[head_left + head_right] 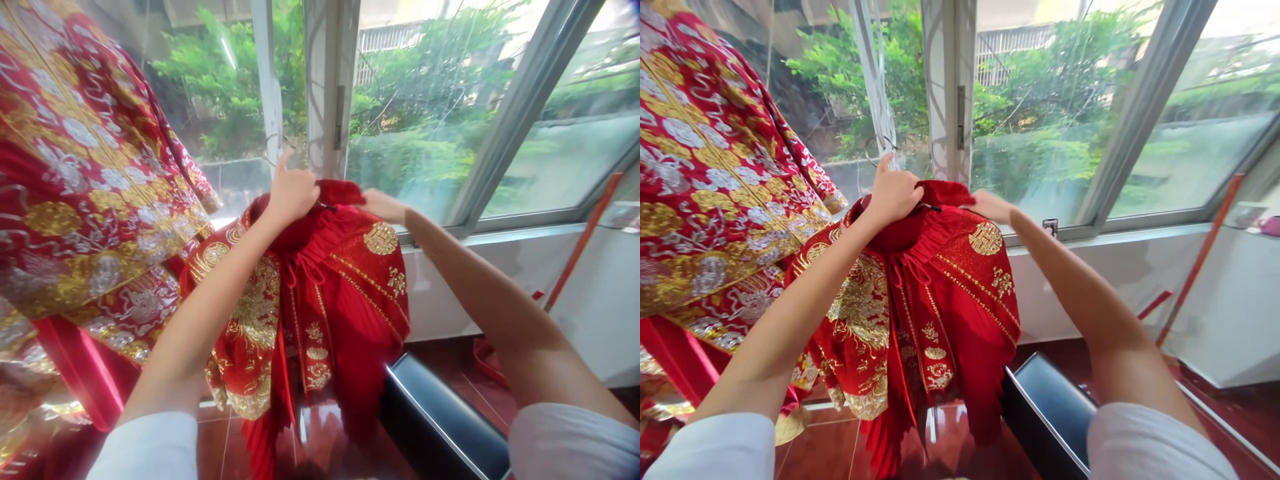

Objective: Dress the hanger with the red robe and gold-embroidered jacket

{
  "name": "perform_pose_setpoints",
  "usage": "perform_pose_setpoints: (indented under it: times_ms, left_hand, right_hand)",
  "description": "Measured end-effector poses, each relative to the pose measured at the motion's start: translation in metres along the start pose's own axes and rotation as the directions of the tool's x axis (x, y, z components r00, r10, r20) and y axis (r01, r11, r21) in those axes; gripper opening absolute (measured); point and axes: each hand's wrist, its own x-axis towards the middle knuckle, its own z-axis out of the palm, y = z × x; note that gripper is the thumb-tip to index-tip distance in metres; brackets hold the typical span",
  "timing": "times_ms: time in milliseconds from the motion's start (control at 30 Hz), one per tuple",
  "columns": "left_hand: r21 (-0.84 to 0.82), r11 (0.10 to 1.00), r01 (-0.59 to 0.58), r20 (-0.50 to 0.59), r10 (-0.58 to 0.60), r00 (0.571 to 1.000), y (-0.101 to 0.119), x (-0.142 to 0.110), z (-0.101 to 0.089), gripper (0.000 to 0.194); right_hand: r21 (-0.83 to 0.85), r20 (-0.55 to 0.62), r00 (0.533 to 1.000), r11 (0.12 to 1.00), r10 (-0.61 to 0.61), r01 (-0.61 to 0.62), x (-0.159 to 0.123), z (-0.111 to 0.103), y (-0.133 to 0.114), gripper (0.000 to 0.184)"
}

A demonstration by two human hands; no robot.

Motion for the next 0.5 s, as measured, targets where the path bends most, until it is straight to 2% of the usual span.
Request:
perform_pose_setpoints:
  times_ms: [33,67,100,133,167,200,233,300,333,367,400,467,500]
  left_hand:
    - [0.008,1.000,-0.007,-0.009,0.007,1.000,0.000,0.000,0.001,0.023]
    - [0.022,1.000,-0.022,-0.022,0.023,1.000,0.000,0.001,0.002,0.024]
    - [0.040,0.998,-0.040,-0.036,0.042,0.998,-0.001,0.001,0.002,0.026]
    - [0.062,0.997,-0.055,-0.048,0.058,0.997,-0.002,0.002,0.002,0.027]
    - [0.085,0.994,-0.063,-0.054,0.068,0.996,-0.003,0.002,0.002,0.028]
    - [0.108,0.992,-0.062,-0.052,0.068,0.996,-0.003,0.002,0.001,0.030]
    - [0.128,0.990,-0.054,-0.048,0.060,0.997,-0.002,0.001,0.001,0.032]
    - [0.146,0.988,-0.042,-0.067,0.052,0.996,0.005,-0.004,0.003,0.034]
    - [0.148,0.987,-0.058,-0.083,0.071,0.994,0.011,-0.008,0.007,0.034]
    - [0.153,0.983,-0.097,-0.093,0.112,0.989,0.020,-0.013,0.013,0.032]
    - [0.165,0.974,-0.153,-0.096,0.171,0.981,0.029,-0.019,0.020,0.030]
    - [0.217,0.940,-0.264,-0.073,0.285,0.956,0.047,-0.032,0.040,0.031]
    - [0.252,0.923,-0.291,-0.060,0.315,0.947,0.053,-0.037,0.051,0.033]
  right_hand:
    - [0.001,-0.116,0.993,1.000,0.004,-0.004,0.002,-0.009,-0.001,0.013]
    - [0.010,-0.263,0.965,1.000,-0.004,0.007,0.004,-0.016,-0.003,0.009]
    - [0.019,-0.422,0.906,0.999,-0.018,0.029,0.005,-0.020,-0.004,0.007]
    - [0.026,-0.561,0.827,0.998,-0.029,0.053,0.006,-0.021,-0.005,0.009]
    - [0.034,-0.645,0.764,0.997,-0.027,0.064,0.005,-0.018,-0.005,0.011]
    - [0.043,-0.660,0.752,0.998,-0.006,0.045,0.003,-0.013,-0.003,0.010]
    - [0.044,-0.608,0.793,0.999,0.033,-0.008,0.000,-0.007,-0.001,0.007]
    - [-0.012,-0.432,0.892,0.988,0.131,-0.151,-0.008,0.003,0.005,0.015]
    - [-0.074,-0.376,0.915,0.979,0.150,-0.191,-0.013,0.005,0.008,0.020]
    - [-0.140,-0.372,0.919,0.971,0.129,-0.193,-0.016,0.005,0.010,0.022]
    - [-0.196,-0.419,0.905,0.966,0.073,-0.168,-0.020,0.003,0.012,0.020]
    - [-0.274,-0.539,0.840,0.956,-0.067,-0.100,-0.026,-0.005,0.015,0.013]
    - [-0.312,-0.546,0.831,0.947,-0.106,-0.084,-0.029,-0.010,0.015,0.012]
